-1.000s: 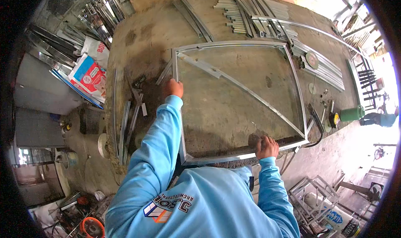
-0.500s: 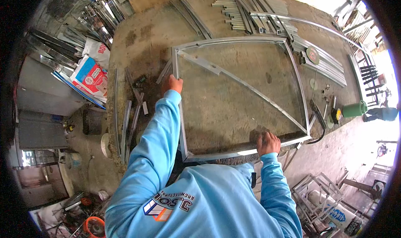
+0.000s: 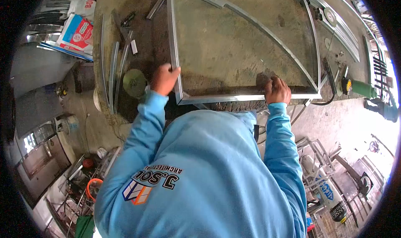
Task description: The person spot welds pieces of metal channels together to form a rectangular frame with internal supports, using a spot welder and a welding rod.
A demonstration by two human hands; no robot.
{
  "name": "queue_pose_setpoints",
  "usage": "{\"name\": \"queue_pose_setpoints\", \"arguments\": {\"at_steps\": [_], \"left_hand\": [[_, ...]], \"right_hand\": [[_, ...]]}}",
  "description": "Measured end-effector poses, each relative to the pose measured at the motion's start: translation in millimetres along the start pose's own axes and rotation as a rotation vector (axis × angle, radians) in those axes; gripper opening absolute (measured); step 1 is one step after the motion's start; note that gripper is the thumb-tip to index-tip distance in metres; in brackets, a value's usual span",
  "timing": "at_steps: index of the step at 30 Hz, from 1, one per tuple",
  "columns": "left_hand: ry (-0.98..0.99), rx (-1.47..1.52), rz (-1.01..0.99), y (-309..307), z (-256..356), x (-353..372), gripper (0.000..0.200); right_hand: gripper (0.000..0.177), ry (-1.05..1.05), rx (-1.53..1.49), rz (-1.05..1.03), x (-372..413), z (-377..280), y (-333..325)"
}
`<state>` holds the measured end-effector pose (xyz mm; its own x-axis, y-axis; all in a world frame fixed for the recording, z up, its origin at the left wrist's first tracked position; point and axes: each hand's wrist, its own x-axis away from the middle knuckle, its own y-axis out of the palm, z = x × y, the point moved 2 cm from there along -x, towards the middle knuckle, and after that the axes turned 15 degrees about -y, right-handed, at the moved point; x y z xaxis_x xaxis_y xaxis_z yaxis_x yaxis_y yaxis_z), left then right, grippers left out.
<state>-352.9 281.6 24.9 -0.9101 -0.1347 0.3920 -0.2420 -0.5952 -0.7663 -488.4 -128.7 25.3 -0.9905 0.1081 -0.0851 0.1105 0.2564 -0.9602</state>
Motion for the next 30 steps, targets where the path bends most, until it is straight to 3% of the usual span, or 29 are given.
{"name": "queue_pose_setpoints", "arguments": {"at_steps": [3,7,13,21,27,30], "left_hand": [[-0.083,-0.045,-0.054,-6.4,-13.9,53.7,0.044],[-0.175,-0.067,-0.161,-12.1,-14.6,64.5,0.043],[-0.143,-0.133,-0.096,-11.7,-13.7,58.9,0.045],[-0.095,0.06,-0.077,-5.7,-28.4,59.0,0.05],[-0.057,-0.061,-0.085,-1.0,-20.6,55.4,0.058],[-0.054,-0.083,-0.151,-9.2,-15.7,53.3,0.042]], "right_hand": [[0.029,0.0,0.005,0.015,1.1,0.9,2.2],[0.029,-0.004,0.031,0.011,0.0,-3.8,-0.8],[0.032,0.019,0.057,-0.018,0.0,-2.1,2.1],[0.033,0.061,0.074,-0.087,-0.4,6.0,10.6],[0.035,0.055,0.076,-0.14,-2.4,12.6,14.7],[0.038,0.039,0.083,-0.148,-8.2,12.2,16.9]]}}
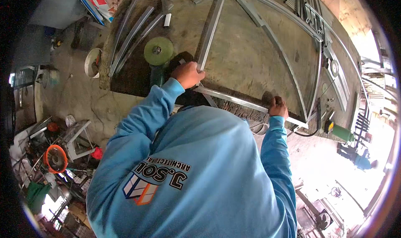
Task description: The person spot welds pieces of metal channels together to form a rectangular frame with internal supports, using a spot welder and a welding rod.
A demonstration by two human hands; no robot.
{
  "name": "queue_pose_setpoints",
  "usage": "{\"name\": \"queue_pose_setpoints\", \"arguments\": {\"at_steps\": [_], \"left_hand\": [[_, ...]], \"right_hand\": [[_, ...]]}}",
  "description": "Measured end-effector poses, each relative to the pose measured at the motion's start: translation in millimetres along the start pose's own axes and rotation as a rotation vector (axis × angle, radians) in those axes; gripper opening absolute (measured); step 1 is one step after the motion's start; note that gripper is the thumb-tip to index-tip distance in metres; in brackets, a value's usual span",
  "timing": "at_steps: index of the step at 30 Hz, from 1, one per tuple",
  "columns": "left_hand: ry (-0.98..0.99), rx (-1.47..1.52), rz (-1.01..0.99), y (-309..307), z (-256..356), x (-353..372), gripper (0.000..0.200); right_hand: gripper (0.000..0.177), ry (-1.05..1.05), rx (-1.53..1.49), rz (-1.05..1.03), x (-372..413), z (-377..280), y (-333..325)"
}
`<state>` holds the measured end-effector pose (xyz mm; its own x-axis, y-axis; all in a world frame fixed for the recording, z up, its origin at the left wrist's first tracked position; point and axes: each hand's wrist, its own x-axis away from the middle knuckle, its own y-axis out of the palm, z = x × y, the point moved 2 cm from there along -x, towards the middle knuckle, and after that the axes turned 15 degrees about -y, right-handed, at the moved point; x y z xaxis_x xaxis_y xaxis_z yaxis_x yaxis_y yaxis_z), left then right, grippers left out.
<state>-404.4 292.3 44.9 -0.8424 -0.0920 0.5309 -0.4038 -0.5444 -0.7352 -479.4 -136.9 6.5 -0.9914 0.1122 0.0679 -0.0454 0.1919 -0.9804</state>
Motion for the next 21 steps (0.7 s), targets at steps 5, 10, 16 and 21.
{"name": "queue_pose_setpoints", "arguments": {"at_steps": [5,10,16,21], "left_hand": [[0.288,0.502,-0.02,-34.4,-14.4,14.4,0.041],[0.347,0.586,-0.292,-108.5,-18.3,74.2,0.04],[0.335,1.069,-0.801,-130.0,-34.7,92.9,0.037],[0.434,0.917,-0.175,-97.7,7.0,41.3,0.047]], "right_hand": [[0.052,-0.377,-0.261,0.175,-31.0,-65.0,-19.3],[0.075,-0.898,-0.071,0.445,-66.1,-232.9,-115.0],[0.069,-1.133,0.164,0.26,-126.4,-273.7,-151.0],[0.048,-0.759,-0.277,0.076,-125.7,-315.4,-153.8]]}}
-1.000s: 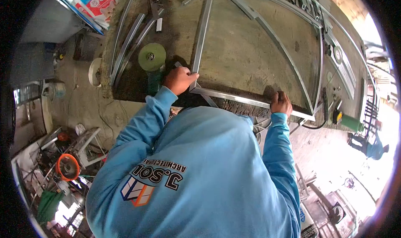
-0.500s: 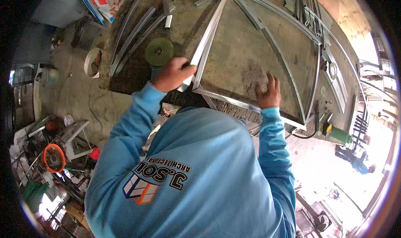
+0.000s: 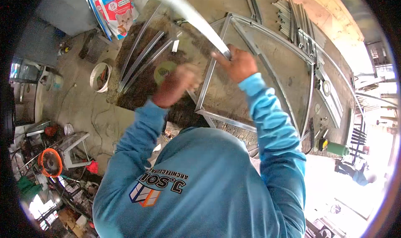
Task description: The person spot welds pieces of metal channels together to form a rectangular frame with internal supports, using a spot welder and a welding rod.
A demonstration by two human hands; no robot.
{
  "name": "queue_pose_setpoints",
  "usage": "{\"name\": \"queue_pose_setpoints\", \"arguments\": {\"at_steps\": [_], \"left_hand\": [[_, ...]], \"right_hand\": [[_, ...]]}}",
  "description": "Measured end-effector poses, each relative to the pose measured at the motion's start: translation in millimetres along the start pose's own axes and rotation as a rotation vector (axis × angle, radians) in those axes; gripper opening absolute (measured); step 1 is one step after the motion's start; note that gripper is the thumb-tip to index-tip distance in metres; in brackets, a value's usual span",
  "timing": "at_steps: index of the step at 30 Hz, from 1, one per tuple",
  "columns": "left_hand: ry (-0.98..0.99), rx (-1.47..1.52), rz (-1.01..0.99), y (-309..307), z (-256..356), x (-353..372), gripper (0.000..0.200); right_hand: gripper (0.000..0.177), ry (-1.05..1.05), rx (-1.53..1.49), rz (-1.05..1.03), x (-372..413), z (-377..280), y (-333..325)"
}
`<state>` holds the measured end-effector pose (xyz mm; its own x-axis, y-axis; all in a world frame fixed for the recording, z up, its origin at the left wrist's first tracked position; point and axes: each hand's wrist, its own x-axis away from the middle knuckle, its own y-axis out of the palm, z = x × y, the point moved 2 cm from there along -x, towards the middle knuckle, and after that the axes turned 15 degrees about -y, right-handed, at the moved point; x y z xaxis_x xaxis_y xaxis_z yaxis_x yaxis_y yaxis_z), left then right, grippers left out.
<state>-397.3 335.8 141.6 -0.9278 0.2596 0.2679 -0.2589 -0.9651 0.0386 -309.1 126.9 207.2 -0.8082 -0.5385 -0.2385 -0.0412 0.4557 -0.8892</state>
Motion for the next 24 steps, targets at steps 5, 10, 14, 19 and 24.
{"name": "queue_pose_setpoints", "arguments": {"at_steps": [5,10,14,19,24], "left_hand": [[0.034,-0.342,0.462,99.5,-10.1,-13.8,0.059],[-0.121,-0.538,0.572,65.7,-45.9,-74.2,0.044],[-0.077,-0.642,0.529,29.1,-65.5,-105.4,0.043],[-0.242,-0.807,0.429,34.2,-88.0,-112.4,0.045],[-0.253,-0.928,0.439,43.1,-83.6,-112.5,0.043]], "right_hand": [[0.057,0.413,-0.522,0.127,-37.0,-16.4,19.8],[0.059,0.15,-0.33,0.242,-6.0,44.1,63.1],[0.055,0.266,-0.142,0.135,97.6,108.2,85.7],[0.042,0.428,0.162,-0.031,235.2,132.9,85.2],[0.038,0.597,0.122,0.028,286.7,124.5,77.6]]}}
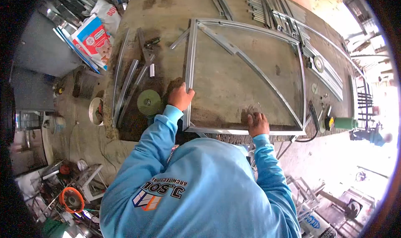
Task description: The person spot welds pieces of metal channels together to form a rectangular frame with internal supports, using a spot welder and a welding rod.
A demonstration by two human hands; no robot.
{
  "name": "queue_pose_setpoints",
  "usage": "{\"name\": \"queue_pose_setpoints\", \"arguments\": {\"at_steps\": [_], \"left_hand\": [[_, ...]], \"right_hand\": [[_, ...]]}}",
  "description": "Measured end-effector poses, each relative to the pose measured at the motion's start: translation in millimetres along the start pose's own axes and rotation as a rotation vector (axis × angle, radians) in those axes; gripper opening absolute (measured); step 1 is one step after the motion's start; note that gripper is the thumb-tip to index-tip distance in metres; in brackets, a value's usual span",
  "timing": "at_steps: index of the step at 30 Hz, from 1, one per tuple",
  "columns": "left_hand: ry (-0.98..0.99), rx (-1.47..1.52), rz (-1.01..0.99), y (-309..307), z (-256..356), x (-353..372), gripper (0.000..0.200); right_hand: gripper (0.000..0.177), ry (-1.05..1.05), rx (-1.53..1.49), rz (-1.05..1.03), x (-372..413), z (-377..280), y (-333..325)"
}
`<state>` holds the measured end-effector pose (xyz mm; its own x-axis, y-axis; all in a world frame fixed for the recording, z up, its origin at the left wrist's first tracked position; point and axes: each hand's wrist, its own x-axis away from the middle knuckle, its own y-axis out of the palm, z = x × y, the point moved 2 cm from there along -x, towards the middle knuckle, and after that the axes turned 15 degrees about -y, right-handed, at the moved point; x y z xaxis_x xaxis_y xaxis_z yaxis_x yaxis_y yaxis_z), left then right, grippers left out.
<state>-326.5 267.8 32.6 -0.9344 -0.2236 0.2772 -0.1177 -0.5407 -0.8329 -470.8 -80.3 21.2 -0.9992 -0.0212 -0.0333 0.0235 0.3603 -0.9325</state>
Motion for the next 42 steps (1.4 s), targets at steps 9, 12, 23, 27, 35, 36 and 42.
{"name": "queue_pose_setpoints", "arguments": {"at_steps": [9,12,23,27,35,36,42], "left_hand": [[-0.065,-0.147,-0.026,-2.6,12.5,5.7,0.038],[-0.07,-0.146,-0.006,-0.7,16.4,3.2,0.036],[-0.092,-0.178,-0.011,0.6,25.5,-2.9,0.033],[0.049,-0.24,0.072,14.9,15.8,-14.7,0.035],[0.041,-0.134,-0.094,-1.0,-12.4,23.4,0.045],[-0.004,-0.151,-0.125,-1.5,-18.1,32.4,0.045],[-0.117,-0.14,-0.244,-1.9,-34.1,59.7,0.045]], "right_hand": [[0.037,0.097,0.019,-0.007,-2.9,-15.7,-10.7],[0.037,0.109,0.002,-0.032,-5.0,-20.4,-15.9],[0.031,0.105,0.007,0.002,-0.8,-12.6,-8.0],[0.033,0.126,0.05,-0.027,0.7,2.2,4.4],[0.032,0.145,0.032,-0.019,-0.1,-8.7,-4.2],[0.032,0.147,0.033,-0.011,-0.9,-9.9,-4.6],[0.03,0.121,0.032,0.0,0.2,-7.8,-2.5]]}}
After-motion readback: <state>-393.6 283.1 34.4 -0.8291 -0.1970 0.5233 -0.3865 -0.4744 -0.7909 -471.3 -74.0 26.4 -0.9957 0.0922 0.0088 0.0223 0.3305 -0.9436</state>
